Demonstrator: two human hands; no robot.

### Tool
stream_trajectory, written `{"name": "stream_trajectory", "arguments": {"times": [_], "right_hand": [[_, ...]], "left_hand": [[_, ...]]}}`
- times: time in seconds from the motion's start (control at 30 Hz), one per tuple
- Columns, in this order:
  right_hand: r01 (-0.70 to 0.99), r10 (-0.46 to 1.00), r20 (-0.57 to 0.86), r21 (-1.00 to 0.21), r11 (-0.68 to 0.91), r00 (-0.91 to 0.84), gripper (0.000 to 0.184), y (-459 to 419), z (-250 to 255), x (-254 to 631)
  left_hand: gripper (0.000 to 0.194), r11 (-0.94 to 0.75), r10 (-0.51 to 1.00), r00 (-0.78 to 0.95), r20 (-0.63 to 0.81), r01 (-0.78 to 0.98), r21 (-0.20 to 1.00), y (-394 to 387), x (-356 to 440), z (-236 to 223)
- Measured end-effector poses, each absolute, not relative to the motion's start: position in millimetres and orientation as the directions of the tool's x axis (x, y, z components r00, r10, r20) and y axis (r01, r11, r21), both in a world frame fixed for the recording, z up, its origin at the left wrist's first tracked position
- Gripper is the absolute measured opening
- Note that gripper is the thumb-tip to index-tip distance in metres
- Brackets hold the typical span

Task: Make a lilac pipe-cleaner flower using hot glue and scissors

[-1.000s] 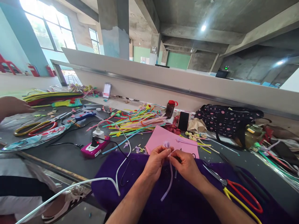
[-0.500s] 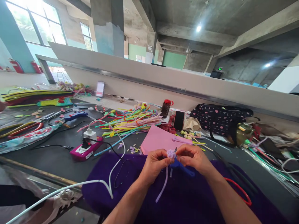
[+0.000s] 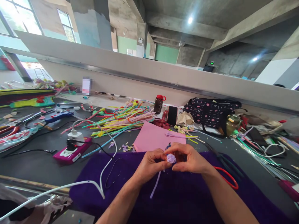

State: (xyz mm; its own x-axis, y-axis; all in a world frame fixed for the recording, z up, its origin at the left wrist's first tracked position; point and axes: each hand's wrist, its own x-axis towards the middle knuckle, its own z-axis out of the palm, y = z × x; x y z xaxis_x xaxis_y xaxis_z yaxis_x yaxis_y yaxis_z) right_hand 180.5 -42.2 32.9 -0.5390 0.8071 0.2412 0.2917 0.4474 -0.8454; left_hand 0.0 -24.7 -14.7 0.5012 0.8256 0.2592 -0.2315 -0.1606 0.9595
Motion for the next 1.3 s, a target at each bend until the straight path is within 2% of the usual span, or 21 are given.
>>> {"name": "stream_trajectory", "arguments": {"times": [0.37, 0.5, 0.57, 0.67, 0.77, 0.87, 1.03, 1.13, 1.3], "right_hand": [[0.233, 0.817, 0.271, -0.871, 0.434, -0.509, 0.022, -39, 26, 176], [0.177, 0.873, 0.241, -0.923, 0.341, -0.424, 0.030, -36, 18, 174], [0.112, 0.915, 0.221, -0.956, 0.272, -0.338, 0.033, -34, 12, 170], [0.081, 0.937, 0.190, -0.972, 0.222, -0.292, 0.024, -35, 4, 158], [0.103, 0.933, 0.184, -0.969, 0.225, -0.310, 0.019, -41, -1, 142], [0.032, 0.927, 0.170, -0.981, 0.191, -0.335, 0.017, -47, -4, 131], [-0.098, 0.939, 0.041, -0.995, 0.007, -0.342, 0.024, -46, -12, 130], [-0.152, 0.938, -0.045, -0.983, -0.103, -0.344, 0.022, -43, -18, 136], [-0.134, 0.939, -0.099, -0.980, -0.150, -0.331, 0.021, -47, -23, 138]], "left_hand": [[0.011, -0.047, 0.801, 0.553, 0.231, -0.325, 0.944, -23, 2, -20], [0.011, 0.027, 0.864, 0.477, 0.160, -0.363, 0.932, -22, 3, -18], [0.010, 0.038, 0.915, 0.379, 0.139, -0.425, 0.904, -21, 2, -17], [0.009, 0.075, 0.963, 0.259, 0.073, -0.520, 0.851, -22, 0, -17], [0.011, 0.151, 0.963, 0.268, 0.018, -0.592, 0.792, -25, 0, -19], [0.015, 0.216, 0.950, 0.312, -0.008, -0.639, 0.738, -29, 3, -21], [0.012, 0.246, 0.938, 0.348, -0.010, -0.642, 0.726, -30, 7, -25], [0.016, 0.274, 0.917, 0.398, 0.008, -0.645, 0.714, -29, 6, -29], [0.012, 0.322, 0.931, 0.348, -0.108, -0.644, 0.694, -28, 6, -33]]}}
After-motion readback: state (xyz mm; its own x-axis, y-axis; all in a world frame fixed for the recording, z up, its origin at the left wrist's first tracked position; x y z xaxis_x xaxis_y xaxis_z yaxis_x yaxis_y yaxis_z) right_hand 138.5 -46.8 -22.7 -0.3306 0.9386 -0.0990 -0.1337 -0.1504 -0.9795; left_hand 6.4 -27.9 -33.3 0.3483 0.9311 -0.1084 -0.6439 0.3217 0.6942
